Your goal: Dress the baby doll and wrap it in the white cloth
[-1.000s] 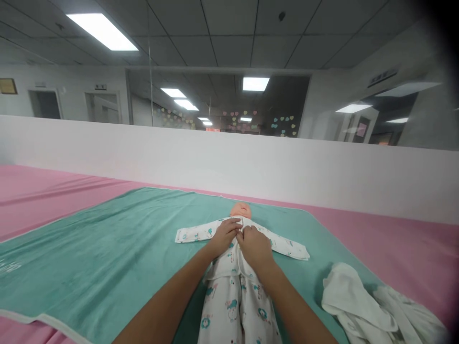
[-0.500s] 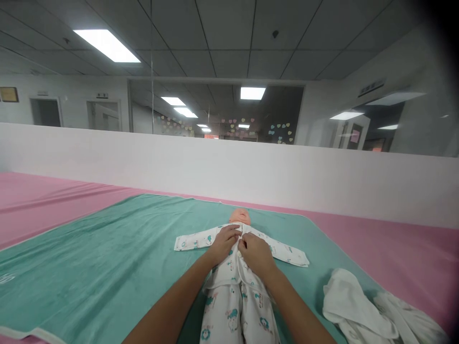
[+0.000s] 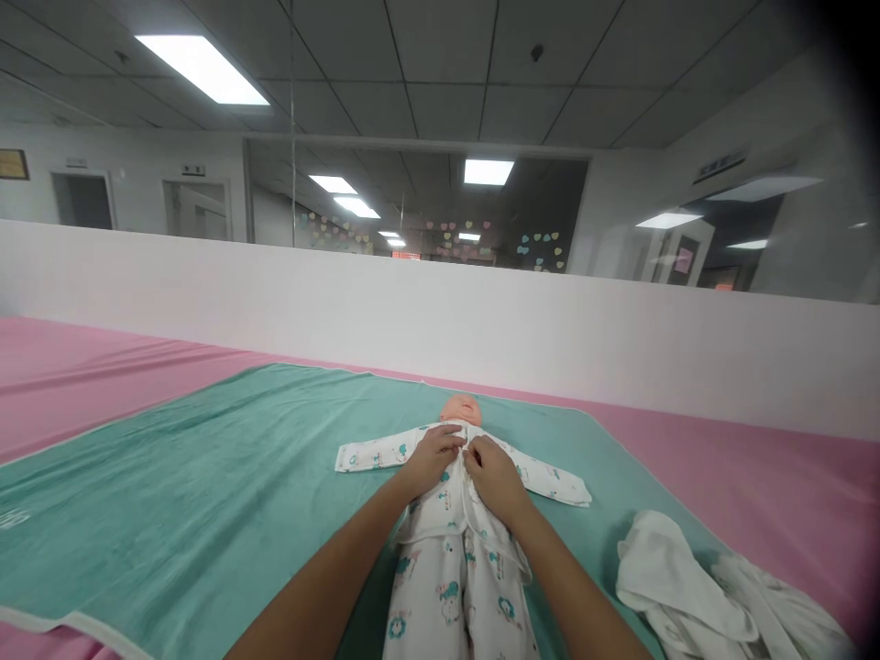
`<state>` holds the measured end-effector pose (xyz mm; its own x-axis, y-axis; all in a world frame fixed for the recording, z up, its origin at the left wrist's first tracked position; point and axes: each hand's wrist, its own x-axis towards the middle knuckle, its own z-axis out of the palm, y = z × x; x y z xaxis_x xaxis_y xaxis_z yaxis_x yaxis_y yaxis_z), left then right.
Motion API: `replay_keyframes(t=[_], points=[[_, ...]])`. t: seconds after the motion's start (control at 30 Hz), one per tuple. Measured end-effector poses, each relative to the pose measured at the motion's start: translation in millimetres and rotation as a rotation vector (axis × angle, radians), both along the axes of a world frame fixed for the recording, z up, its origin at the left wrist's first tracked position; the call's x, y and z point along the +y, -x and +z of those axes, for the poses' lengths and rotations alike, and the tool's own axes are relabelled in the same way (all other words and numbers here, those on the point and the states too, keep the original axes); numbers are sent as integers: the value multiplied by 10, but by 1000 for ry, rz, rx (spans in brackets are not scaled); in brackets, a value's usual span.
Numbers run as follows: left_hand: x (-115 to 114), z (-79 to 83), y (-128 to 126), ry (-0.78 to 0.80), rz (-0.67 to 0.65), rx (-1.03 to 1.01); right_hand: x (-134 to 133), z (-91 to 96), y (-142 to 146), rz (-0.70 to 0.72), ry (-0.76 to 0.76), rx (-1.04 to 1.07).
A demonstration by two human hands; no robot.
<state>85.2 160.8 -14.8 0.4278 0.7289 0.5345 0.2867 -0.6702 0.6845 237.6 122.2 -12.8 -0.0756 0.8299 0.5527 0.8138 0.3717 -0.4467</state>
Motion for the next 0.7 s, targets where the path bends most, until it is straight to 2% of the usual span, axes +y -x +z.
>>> replay_keyframes(t=[0.23, 0.47, 0.7], points=[[-8, 32, -20, 37, 24, 30, 58, -48, -22, 9, -27, 38], [-31, 50, -36, 56, 18, 93, 138, -66, -87, -198, 19, 105], [-6, -3, -42, 22, 23, 46, 60, -32, -83, -224, 61, 73]])
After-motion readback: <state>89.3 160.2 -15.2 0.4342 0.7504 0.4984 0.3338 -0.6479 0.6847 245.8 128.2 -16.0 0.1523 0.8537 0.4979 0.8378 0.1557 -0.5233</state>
